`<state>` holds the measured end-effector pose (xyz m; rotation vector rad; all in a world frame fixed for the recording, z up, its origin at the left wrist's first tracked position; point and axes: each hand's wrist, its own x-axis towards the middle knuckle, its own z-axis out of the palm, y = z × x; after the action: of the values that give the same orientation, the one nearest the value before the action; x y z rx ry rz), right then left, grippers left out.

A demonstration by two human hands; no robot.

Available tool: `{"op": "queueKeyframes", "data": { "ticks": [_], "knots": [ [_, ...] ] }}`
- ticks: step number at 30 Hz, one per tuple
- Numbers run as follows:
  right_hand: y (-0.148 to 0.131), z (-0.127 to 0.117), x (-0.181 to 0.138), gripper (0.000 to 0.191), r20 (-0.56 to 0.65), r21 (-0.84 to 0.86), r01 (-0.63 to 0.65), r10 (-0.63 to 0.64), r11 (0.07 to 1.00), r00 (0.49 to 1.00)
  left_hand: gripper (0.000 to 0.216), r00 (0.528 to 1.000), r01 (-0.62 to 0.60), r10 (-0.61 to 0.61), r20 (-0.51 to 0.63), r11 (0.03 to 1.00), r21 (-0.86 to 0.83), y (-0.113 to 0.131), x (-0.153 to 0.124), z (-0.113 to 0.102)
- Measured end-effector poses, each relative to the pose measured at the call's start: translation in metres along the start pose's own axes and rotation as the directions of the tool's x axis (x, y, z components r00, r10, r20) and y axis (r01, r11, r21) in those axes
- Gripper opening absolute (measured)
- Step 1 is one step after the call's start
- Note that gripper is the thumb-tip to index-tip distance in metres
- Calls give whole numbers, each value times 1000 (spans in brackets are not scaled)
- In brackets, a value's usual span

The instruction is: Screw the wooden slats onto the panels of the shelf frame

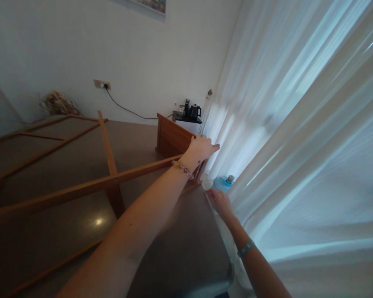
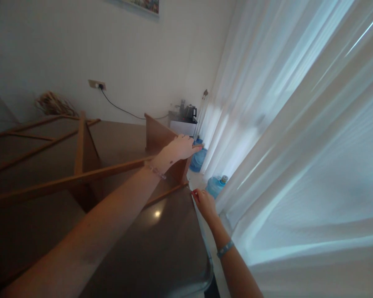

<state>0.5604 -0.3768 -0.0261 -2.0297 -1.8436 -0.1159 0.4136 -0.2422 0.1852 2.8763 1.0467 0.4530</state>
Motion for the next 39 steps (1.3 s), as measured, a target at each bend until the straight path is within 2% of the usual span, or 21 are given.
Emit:
{"op": "queueKeyframes", "data": {
  "ticks": [6, 13, 25, 39],
  "knots": [
    [-18, -10, 10, 31, 134, -269, 43, -7, 962, 991, 60, 1000, -11, 11, -13, 1000, 2, 2, -2, -1],
    [-23, -21, 15, 36, 241, -385, 107, -12, 917, 970, 58, 1000, 11, -11, -12, 1000, -10, 6, -3, -5],
    [-35, -28, 21, 38, 275, -433, 156, -34, 888, 961, 55, 1000, 16, -16, -21, 1000, -10, 9, -12, -13],
    [-31, -25, 19, 38, 259, -383, 96, 7, 919, 966, 53, 999, -5, 4, -34, 1000, -18, 9, -10, -9]
  ]
}}
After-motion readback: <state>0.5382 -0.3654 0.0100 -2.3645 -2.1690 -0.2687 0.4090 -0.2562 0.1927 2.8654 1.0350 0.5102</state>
